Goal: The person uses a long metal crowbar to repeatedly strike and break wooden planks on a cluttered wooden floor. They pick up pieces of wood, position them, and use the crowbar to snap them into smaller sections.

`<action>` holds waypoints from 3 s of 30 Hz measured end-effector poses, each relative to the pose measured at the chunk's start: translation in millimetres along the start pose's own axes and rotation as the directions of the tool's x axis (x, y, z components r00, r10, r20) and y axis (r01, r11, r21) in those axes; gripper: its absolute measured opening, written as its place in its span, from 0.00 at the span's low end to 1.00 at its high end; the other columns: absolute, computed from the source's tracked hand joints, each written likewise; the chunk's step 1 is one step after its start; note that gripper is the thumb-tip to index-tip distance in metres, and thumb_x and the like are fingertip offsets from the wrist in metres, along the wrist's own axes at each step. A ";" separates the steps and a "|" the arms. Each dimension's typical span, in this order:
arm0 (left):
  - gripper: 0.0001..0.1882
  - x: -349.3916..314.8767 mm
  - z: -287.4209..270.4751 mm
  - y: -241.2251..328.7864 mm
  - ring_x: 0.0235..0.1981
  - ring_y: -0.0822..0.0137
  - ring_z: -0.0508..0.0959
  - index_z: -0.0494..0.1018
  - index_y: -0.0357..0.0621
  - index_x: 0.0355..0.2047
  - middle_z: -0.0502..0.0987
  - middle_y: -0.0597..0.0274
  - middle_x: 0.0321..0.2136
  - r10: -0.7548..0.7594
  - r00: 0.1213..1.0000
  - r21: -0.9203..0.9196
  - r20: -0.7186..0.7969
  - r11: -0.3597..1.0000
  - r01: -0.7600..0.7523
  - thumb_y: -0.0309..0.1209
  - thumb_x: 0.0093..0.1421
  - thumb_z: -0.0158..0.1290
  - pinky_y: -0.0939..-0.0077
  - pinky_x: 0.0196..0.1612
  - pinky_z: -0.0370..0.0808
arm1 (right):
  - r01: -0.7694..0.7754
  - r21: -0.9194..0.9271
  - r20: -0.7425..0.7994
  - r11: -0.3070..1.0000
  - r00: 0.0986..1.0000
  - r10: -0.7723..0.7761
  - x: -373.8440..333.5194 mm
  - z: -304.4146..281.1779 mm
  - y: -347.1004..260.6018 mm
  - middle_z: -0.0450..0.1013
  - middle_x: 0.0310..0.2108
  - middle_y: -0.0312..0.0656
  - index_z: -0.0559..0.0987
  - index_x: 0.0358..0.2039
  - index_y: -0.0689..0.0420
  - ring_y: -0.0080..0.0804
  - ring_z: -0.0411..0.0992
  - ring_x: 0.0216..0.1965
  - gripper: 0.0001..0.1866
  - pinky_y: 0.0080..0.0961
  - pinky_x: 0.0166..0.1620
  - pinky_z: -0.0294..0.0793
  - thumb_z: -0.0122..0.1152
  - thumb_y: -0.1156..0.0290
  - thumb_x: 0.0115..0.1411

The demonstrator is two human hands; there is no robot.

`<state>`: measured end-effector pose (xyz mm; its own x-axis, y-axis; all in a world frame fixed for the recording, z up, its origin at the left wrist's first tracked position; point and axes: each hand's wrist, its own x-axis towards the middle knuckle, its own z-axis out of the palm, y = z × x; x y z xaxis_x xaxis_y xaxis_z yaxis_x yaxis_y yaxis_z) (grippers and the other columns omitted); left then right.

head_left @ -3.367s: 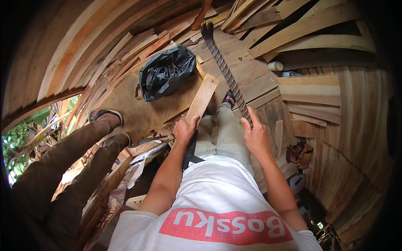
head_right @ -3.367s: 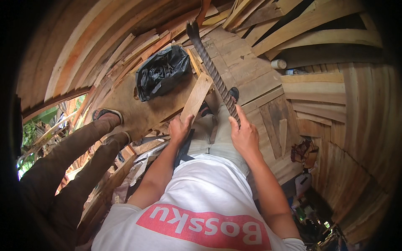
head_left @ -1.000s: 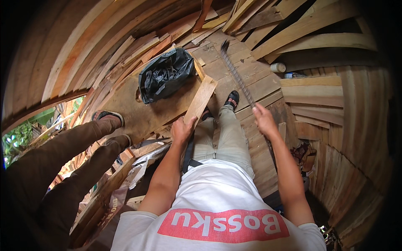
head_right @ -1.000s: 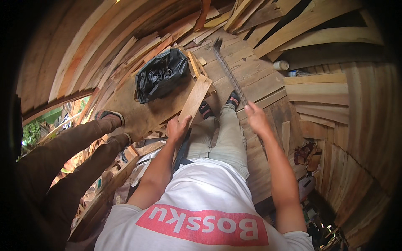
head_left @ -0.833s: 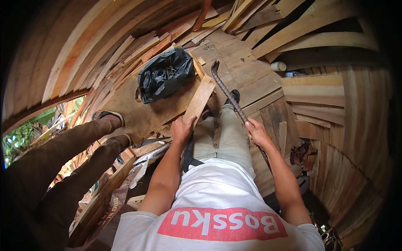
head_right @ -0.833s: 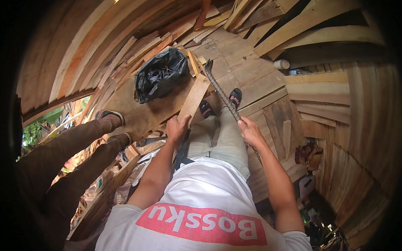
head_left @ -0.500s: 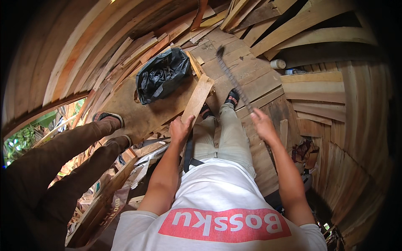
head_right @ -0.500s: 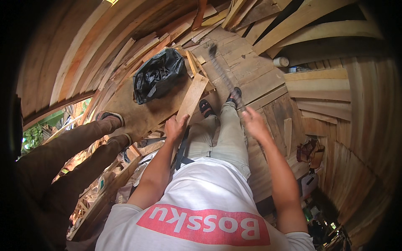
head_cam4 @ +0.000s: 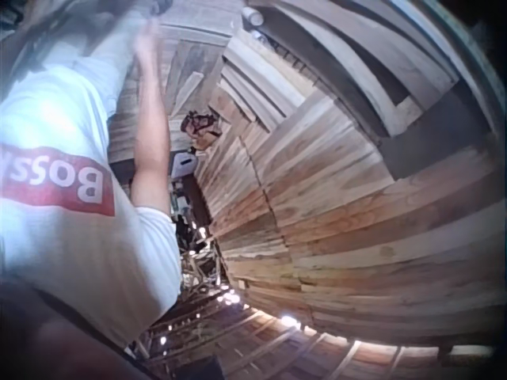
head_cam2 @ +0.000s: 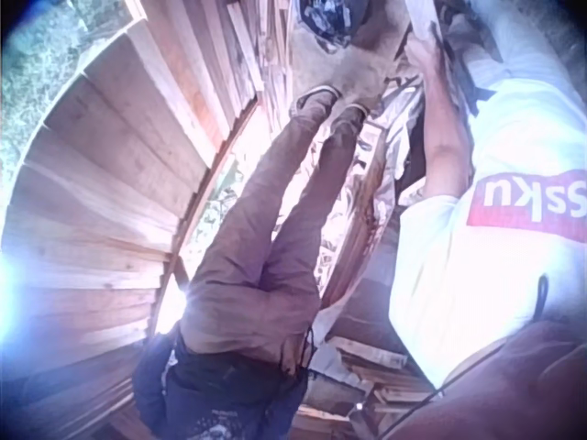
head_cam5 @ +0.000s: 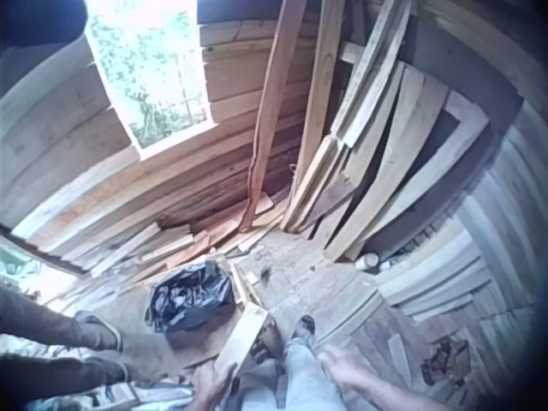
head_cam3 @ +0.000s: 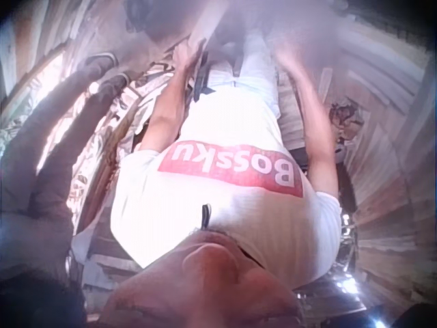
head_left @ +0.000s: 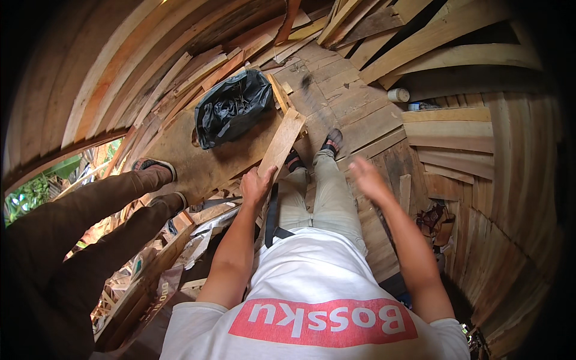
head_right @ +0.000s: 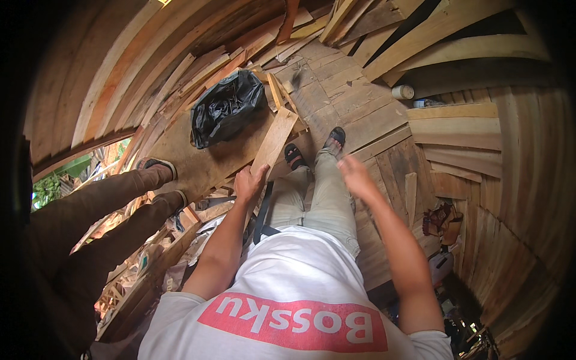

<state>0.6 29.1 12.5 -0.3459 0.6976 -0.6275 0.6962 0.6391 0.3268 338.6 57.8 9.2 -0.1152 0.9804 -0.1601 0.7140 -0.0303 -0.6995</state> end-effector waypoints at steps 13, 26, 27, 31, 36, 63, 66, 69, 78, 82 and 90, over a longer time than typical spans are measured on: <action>0.38 0.3 0.7 -2.6 0.40 0.41 0.78 0.77 0.32 0.38 0.78 0.35 0.34 -0.021 1.000 -0.055 -0.011 0.998 0.020 0.62 0.51 0.52 0.53 0.46 0.71 | -0.375 0.022 0.236 0.927 0.903 0.360 38.9 -68.4 -74.8 0.74 0.45 0.56 0.71 0.56 0.59 0.47 0.71 0.50 0.23 0.34 0.52 0.68 0.51 0.60 0.64; 0.40 8.3 3.2 -11.1 0.42 0.41 0.77 0.77 0.32 0.39 0.77 0.34 0.36 -0.027 0.999 -0.019 0.017 0.999 0.028 0.64 0.51 0.51 0.52 0.46 0.71 | -0.548 0.069 0.417 0.834 0.775 0.475 64.5 -71.4 -114.7 0.74 0.46 0.58 0.71 0.56 0.59 0.44 0.72 0.51 0.23 0.32 0.54 0.67 0.51 0.60 0.64; 0.40 6.4 4.6 -12.2 0.41 0.41 0.77 0.77 0.32 0.38 0.78 0.34 0.36 -0.016 1.000 -0.025 0.008 1.000 0.016 0.64 0.51 0.51 0.53 0.46 0.71 | -0.528 0.087 0.394 0.845 0.797 0.457 66.3 -72.7 -110.6 0.71 0.37 0.50 0.71 0.56 0.58 0.36 0.69 0.40 0.23 0.29 0.43 0.66 0.52 0.60 0.65; 0.40 6.0 5.1 -7.8 0.41 0.41 0.77 0.77 0.32 0.36 0.78 0.35 0.35 0.003 1.000 -0.013 -0.001 1.000 -0.003 0.65 0.51 0.50 0.53 0.46 0.71 | -0.349 0.066 0.291 0.935 0.903 0.316 39.2 -33.7 -61.1 0.73 0.29 0.46 0.71 0.56 0.59 0.32 0.70 0.27 0.23 0.28 0.35 0.69 0.51 0.58 0.65; 0.39 6.4 4.8 -11.8 0.41 0.40 0.77 0.77 0.32 0.34 0.77 0.34 0.35 -0.012 1.000 -0.022 -0.005 1.000 0.012 0.65 0.51 0.50 0.53 0.46 0.71 | -0.630 0.003 0.550 0.776 0.649 0.525 8.8 -27.5 -97.1 0.75 0.29 0.49 0.71 0.55 0.60 0.32 0.71 0.24 0.25 0.30 0.34 0.72 0.52 0.57 0.64; 0.44 30.5 -21.7 -52.5 0.20 0.73 0.65 0.71 0.41 0.42 0.68 0.64 0.24 0.370 0.493 -0.616 0.788 0.489 0.618 0.73 0.51 0.42 0.80 0.23 0.62 | -0.695 0.125 0.396 0.708 0.689 0.607 -87.3 -37.3 -64.7 0.73 0.26 0.46 0.69 0.57 0.56 0.32 0.72 0.26 0.25 0.29 0.36 0.72 0.54 0.60 0.62; 0.36 23.1 -22.7 -49.7 0.25 0.73 0.69 0.71 0.42 0.46 0.70 0.64 0.29 0.359 0.588 -0.671 0.725 0.563 0.483 0.63 0.53 0.53 0.78 0.27 0.67 | -0.702 0.103 0.428 0.705 0.671 0.606 -85.7 -44.7 -78.4 0.73 0.27 0.44 0.67 0.59 0.55 0.31 0.72 0.27 0.25 0.29 0.37 0.71 0.54 0.63 0.62; 0.31 12.4 -16.0 -36.4 0.29 0.71 0.72 0.70 0.40 0.47 0.73 0.64 0.33 0.337 0.760 -0.662 0.556 0.732 0.160 0.51 0.53 0.60 0.75 0.34 0.71 | -0.623 0.139 0.398 0.770 0.747 0.532 -85.3 -45.2 -78.4 0.71 0.32 0.44 0.65 0.60 0.55 0.31 0.68 0.33 0.26 0.28 0.39 0.69 0.55 0.65 0.62; 0.37 -5.6 3.5 -14.5 0.45 0.42 0.75 0.63 0.35 0.48 0.75 0.37 0.42 0.174 0.985 0.005 -0.003 0.985 -0.174 0.47 0.46 0.64 0.54 0.45 0.71 | -0.540 0.095 0.325 0.836 0.811 0.487 -63.6 -51.7 -81.5 0.71 0.50 0.58 0.67 0.58 0.57 0.51 0.69 0.54 0.28 0.36 0.55 0.66 0.58 0.61 0.59; 0.39 -8.6 13.3 -23.4 0.47 0.42 0.72 0.62 0.35 0.50 0.73 0.40 0.43 0.262 0.958 0.093 -0.119 0.963 -0.252 0.50 0.47 0.62 0.51 0.47 0.69 | -0.489 0.058 0.293 0.870 0.842 0.453 -68.9 -55.8 -84.0 0.73 0.45 0.58 0.69 0.54 0.60 0.53 0.71 0.50 0.26 0.37 0.52 0.68 0.59 0.59 0.58; 0.35 -43.3 -24.0 17.0 0.55 0.46 0.65 0.62 0.38 0.55 0.66 0.45 0.52 0.617 0.637 0.033 -0.463 0.730 -0.683 0.37 0.50 0.63 0.54 0.57 0.61 | -0.453 -0.063 0.394 0.889 0.807 0.439 -83.0 -61.5 -96.5 0.74 0.39 0.61 0.70 0.48 0.61 0.59 0.71 0.45 0.21 0.44 0.47 0.70 0.58 0.61 0.59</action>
<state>12.3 17.5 62.1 -0.0823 0.9882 0.1295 0.7654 -0.0206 0.6433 321.7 -8.7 132.8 -0.0510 0.7016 -0.7107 0.7306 -0.4590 -0.5055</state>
